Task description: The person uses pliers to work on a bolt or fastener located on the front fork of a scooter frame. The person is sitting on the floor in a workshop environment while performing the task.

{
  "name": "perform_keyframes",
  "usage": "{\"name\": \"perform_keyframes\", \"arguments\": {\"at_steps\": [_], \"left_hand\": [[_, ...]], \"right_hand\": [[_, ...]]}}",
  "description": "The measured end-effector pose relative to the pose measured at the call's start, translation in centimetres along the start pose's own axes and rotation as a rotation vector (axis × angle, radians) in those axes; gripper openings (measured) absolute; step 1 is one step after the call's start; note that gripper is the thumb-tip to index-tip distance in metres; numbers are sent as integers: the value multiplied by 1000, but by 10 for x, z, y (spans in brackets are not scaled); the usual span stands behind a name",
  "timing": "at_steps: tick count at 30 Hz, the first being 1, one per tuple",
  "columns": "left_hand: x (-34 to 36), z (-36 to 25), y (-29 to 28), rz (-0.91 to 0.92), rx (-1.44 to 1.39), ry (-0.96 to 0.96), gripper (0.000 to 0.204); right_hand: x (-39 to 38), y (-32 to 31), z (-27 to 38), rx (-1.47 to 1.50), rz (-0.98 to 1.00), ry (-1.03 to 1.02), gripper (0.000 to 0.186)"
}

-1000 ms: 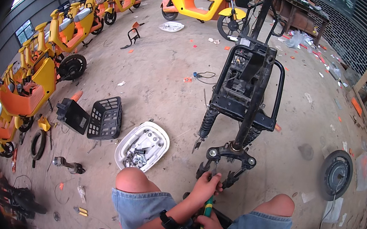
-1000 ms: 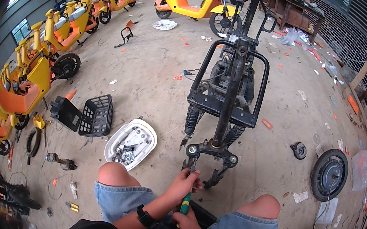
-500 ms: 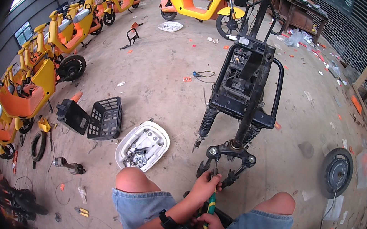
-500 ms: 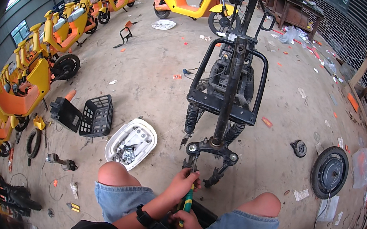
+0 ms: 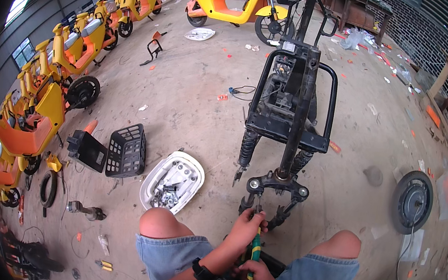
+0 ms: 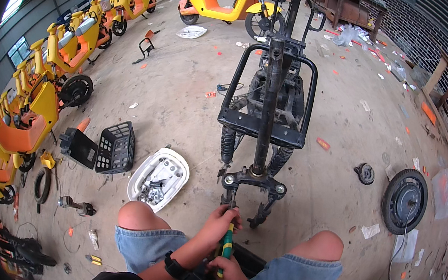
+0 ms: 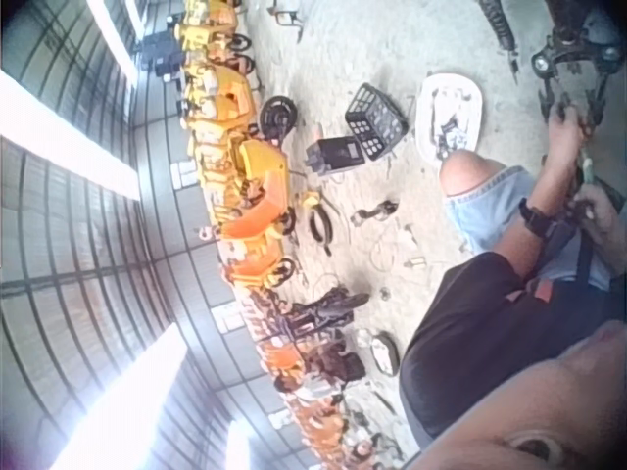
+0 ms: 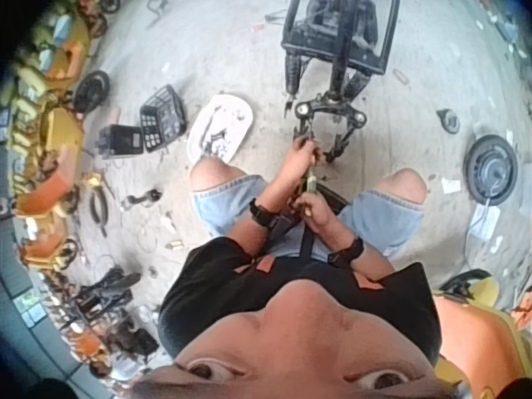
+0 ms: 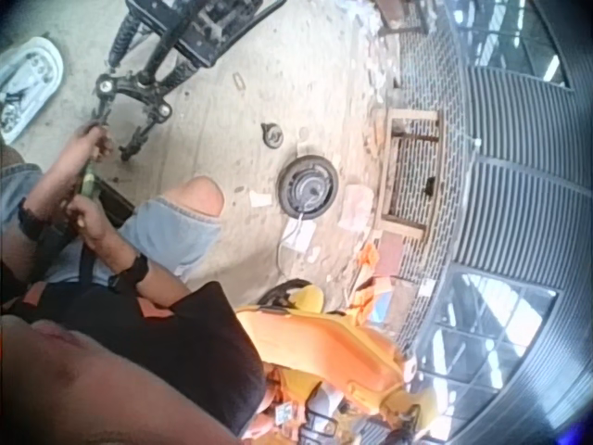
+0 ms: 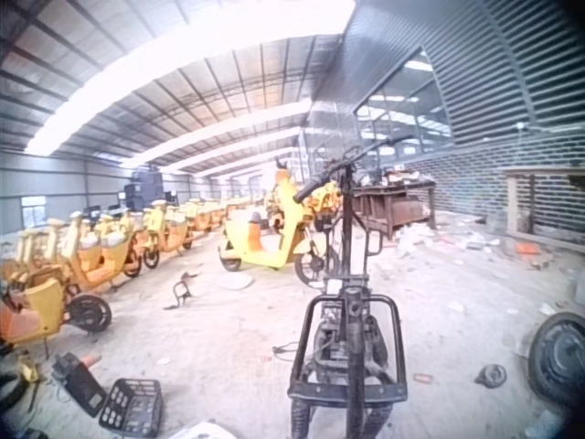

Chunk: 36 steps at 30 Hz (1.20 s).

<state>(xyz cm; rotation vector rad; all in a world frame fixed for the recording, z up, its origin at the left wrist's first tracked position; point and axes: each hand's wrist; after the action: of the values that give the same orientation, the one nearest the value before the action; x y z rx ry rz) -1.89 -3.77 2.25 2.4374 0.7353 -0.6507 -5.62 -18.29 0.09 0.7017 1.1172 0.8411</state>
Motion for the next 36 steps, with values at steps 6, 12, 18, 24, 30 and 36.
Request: {"name": "perform_keyframes", "arguments": {"at_steps": [6, 12, 18, 24, 30, 36], "left_hand": [[0, -4, -5, 62, 57, -7, 28], [-8, -9, -5, 113, 141, 15, 37], [-7, -6, -5, 130, 79, -6, 38], [-9, -6, -4, 128, 119, 12, 41], [-1, -16, -28, 327, 239, -31, 46], [-8, -3, -32, 476, -156, -310, 40]], "right_hand": [[-9, 15, 13, 224, 95, 62, 30], [-9, 19, 14, 222, 111, 79, 32], [-13, 25, 20, 251, 136, 82, 33], [-14, 21, 20, 287, 205, 92, 39], [-15, 30, 25, 349, 313, 121, 50], [-12, 24, 21, 389, 367, 105, 50]]}}
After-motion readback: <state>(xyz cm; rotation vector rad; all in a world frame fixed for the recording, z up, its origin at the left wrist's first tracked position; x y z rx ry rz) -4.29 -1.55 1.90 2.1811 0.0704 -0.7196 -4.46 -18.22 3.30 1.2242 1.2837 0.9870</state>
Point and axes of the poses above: each hand's wrist, its own x-axis towards the middle knuckle, its own y-axis out of the palm, z = x × y, and after that the axes turned 3 degrees about z, right-handed
